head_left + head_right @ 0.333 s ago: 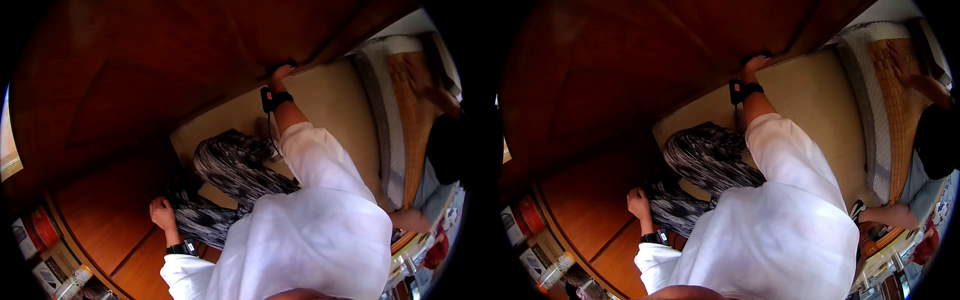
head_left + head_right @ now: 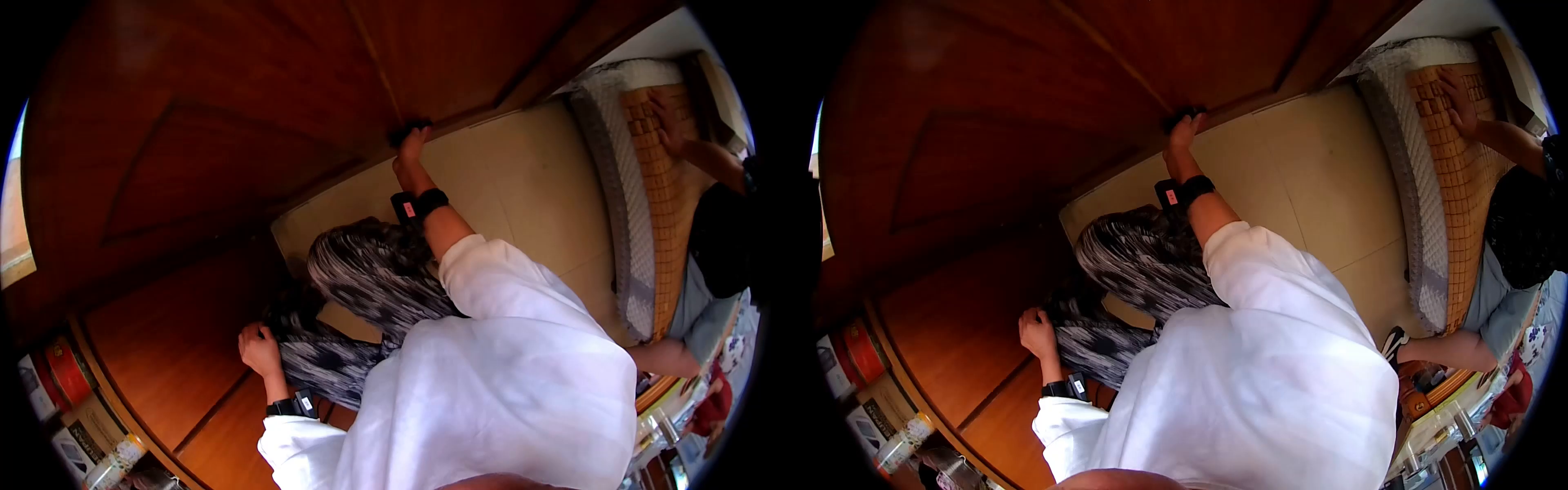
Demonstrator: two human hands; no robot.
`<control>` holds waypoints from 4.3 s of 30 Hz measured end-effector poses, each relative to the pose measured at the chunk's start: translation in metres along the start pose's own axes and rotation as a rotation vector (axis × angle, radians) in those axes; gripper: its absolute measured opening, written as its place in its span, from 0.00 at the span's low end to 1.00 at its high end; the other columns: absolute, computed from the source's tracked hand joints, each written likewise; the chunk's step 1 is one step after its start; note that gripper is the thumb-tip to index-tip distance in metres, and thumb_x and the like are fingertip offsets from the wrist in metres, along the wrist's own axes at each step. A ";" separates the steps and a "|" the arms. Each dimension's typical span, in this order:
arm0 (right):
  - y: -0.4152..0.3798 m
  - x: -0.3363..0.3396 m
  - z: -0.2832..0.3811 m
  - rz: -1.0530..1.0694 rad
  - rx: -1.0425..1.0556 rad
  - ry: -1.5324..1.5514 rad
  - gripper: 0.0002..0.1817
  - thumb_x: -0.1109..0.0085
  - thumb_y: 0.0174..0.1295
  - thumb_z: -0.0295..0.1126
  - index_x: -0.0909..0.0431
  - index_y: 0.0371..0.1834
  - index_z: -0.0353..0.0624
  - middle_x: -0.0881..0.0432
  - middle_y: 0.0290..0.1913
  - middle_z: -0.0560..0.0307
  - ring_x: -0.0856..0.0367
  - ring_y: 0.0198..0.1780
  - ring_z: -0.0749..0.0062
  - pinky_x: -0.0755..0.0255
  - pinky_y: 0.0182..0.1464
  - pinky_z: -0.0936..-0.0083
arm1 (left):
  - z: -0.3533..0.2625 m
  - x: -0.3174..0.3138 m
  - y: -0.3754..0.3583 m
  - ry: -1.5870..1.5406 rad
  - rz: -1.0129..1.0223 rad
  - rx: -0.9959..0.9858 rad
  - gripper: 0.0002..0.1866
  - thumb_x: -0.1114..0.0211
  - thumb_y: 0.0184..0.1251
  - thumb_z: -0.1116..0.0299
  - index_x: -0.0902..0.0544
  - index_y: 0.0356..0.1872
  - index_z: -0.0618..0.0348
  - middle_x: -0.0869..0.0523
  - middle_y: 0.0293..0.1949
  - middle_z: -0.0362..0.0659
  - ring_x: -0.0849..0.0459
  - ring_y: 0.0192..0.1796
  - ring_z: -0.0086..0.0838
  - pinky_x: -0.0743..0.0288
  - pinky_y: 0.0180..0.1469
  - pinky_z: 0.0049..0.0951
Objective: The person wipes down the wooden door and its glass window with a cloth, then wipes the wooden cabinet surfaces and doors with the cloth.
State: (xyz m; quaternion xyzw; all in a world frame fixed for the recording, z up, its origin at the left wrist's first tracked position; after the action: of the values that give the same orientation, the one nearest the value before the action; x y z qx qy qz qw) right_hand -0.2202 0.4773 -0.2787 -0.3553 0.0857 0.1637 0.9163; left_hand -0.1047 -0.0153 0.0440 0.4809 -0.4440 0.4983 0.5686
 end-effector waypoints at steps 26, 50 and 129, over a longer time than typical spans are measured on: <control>-0.388 -0.131 0.459 0.120 1.757 -0.035 0.30 0.50 0.64 0.22 0.40 0.72 0.42 0.41 0.74 0.43 0.47 0.75 0.45 0.52 0.74 0.57 | 0.011 0.033 -0.002 -0.207 -0.283 -0.026 0.10 0.42 0.60 0.67 0.16 0.26 0.59 0.15 0.34 0.45 0.19 0.44 0.40 0.29 0.51 0.41; -0.326 -0.107 0.522 -0.090 2.211 -0.732 0.31 0.41 0.61 0.43 0.33 0.69 0.61 0.38 0.73 0.54 0.47 0.75 0.52 0.53 0.70 0.43 | 0.016 0.035 -0.001 -0.180 -0.288 -0.031 0.08 0.40 0.58 0.68 0.16 0.27 0.59 0.15 0.33 0.45 0.19 0.43 0.40 0.28 0.50 0.40; -0.684 -0.391 0.205 0.374 2.745 -0.829 0.31 0.43 0.62 0.38 0.35 0.71 0.67 0.37 0.72 0.63 0.47 0.76 0.62 0.46 0.65 0.42 | 0.043 0.009 -0.050 -0.456 -0.357 0.134 0.08 0.41 0.58 0.66 0.17 0.27 0.58 0.16 0.36 0.44 0.20 0.47 0.37 0.30 0.57 0.46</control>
State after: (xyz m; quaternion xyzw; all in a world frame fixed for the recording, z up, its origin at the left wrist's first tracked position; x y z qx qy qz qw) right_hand -0.3294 0.0483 0.4042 0.8763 -0.0501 0.1583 0.4522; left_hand -0.0551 -0.0588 0.0542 0.6874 -0.4346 0.2978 0.4999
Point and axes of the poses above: each hand's wrist, its own y-axis towards the middle knuckle, its own x-axis out of the back of the hand, z = x × y, the point moved 10 cm from there along y, towards the middle knuckle
